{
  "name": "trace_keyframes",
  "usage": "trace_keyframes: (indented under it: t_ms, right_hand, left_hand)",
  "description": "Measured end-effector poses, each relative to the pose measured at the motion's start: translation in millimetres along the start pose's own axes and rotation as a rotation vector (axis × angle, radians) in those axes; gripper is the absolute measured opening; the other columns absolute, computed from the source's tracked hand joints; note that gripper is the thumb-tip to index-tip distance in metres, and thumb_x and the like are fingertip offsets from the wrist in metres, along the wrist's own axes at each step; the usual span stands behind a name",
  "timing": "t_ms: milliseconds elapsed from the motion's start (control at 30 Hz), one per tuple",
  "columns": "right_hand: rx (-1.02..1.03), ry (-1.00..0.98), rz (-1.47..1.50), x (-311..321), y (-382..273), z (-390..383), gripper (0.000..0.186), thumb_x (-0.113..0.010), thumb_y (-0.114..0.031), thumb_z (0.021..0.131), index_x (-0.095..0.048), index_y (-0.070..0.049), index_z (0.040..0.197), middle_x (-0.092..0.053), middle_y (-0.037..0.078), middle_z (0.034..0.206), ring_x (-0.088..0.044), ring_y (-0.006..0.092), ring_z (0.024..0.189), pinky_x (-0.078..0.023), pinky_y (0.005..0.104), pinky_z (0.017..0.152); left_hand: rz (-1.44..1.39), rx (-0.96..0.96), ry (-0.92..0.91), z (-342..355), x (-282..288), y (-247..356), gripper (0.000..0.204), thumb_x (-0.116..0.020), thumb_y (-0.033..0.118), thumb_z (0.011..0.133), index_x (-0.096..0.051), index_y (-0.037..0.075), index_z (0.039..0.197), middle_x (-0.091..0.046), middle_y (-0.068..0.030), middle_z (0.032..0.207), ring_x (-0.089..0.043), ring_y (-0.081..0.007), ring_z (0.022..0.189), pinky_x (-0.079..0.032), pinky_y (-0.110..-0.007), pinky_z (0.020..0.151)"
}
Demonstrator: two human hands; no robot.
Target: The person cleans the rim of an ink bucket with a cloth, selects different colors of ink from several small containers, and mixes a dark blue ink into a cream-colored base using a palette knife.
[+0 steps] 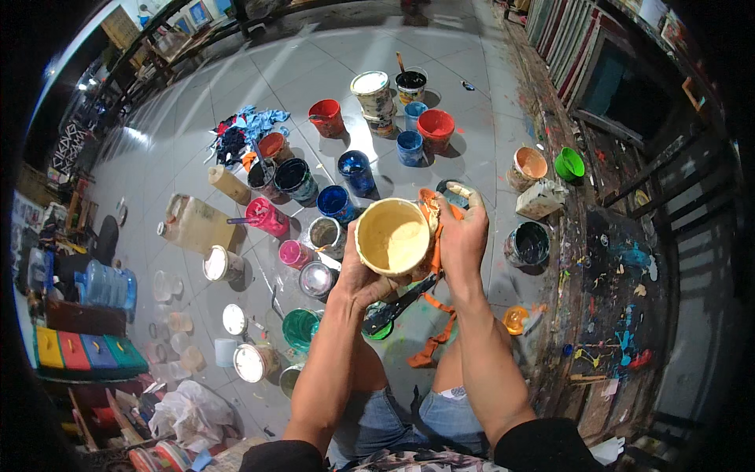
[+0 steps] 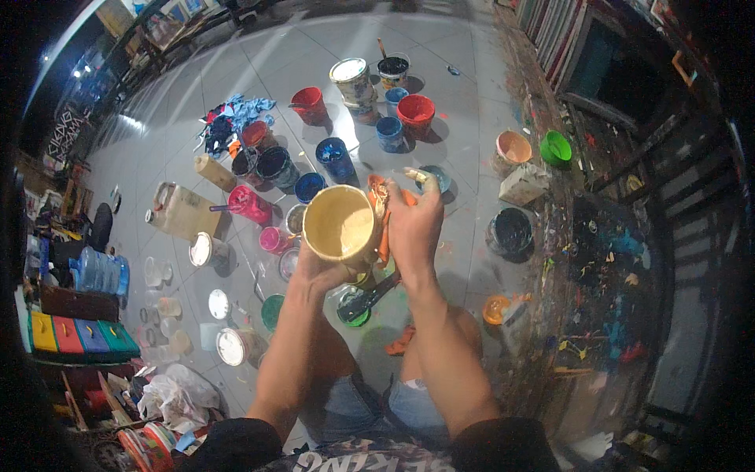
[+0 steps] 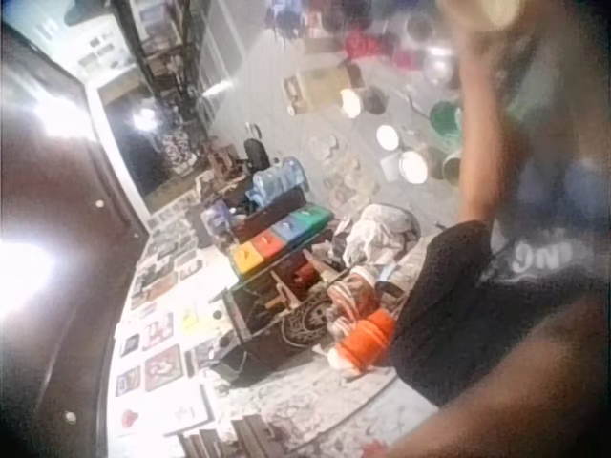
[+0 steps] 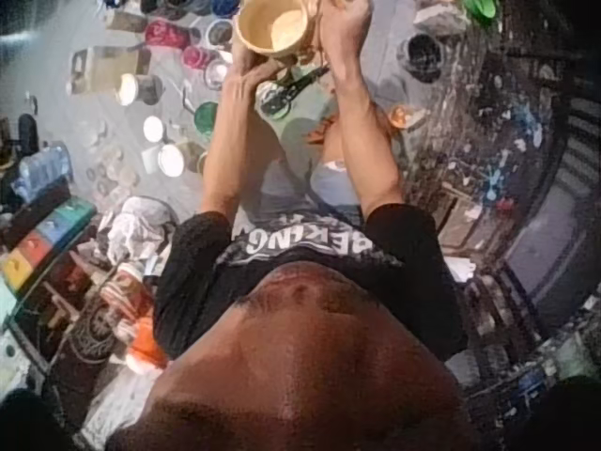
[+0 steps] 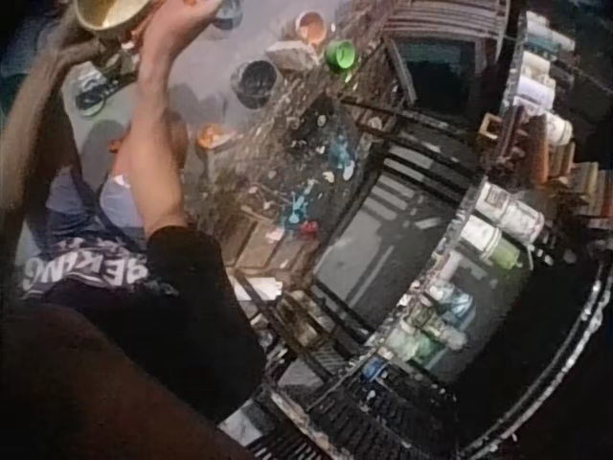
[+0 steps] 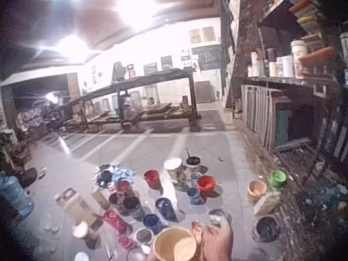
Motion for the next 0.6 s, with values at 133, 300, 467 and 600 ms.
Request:
trace_keyframes:
  t_ms: [133, 300, 467, 600]
  right_hand:
    - [0.046, 0.002, -0.115, 1.3, 11.8, 13.4, 0.040, -0.077, -0.020, 0.082, -0.062, 0.004, 0.110, -0.069, 0.021, 0.100, -0.068, 0.0274, 0.089, -0.051, 0.0357, 0.081]
    - [-0.004, -0.161, -0.088, -12.6, 12.4, 13.3, 0.048, -0.079, -0.023, 0.079, -0.060, 0.003, 0.115, -0.070, 0.018, 0.095, -0.068, 0.0219, 0.087, -0.052, 0.0340, 0.077]
    - [0.042, -0.230, -0.116, -15.3, 2.0, 20.2, 0.050, -0.077, -0.026, 0.082, -0.059, 0.002, 0.120, -0.069, 0.013, 0.092, -0.066, 0.0162, 0.083, -0.052, 0.0308, 0.075]
    - [-0.203, -0.166, 0.439, -3.8, 22.3, 30.9, 0.035, -0.056, -0.020, 0.101, -0.056, 0.005, 0.125, -0.066, 0.012, 0.108, -0.067, 0.0155, 0.090, -0.055, 0.0284, 0.079]
  left_hand:
    - [0.079, -0.059, 0.043, -6.1, -25.1, -5.6, 0.068, -0.046, 0.064, 0.093, -0.054, 0.009, 0.133, -0.060, -0.0126, 0.131, -0.063, -0.0294, 0.115, -0.053, -0.049, 0.100]
    - [0.113, 0.098, 0.107, -17.0, -8.3, -15.3, 0.075, -0.035, 0.073, 0.092, -0.050, 0.016, 0.139, -0.058, -0.0099, 0.135, -0.062, -0.0306, 0.116, -0.053, -0.054, 0.091]
    - [0.233, 0.239, 0.095, -27.9, -3.7, -31.9, 0.067, -0.038, 0.063, 0.095, -0.052, 0.013, 0.137, -0.059, -0.0105, 0.134, -0.063, -0.0311, 0.114, -0.055, -0.055, 0.087]
    - [-0.139, 0.235, -0.167, -34.6, -34.6, -28.3, 0.061, -0.046, 0.055, 0.094, -0.053, 0.011, 0.136, -0.058, -0.0153, 0.132, -0.060, -0.0352, 0.116, -0.059, -0.054, 0.077]
Point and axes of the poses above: each hand's wrist, its own z-axis towards the middle knuckle, its own x-axis out of the back of the hand, y = z × x, the point moved 10 cm from there along z, towards the middle knuckle
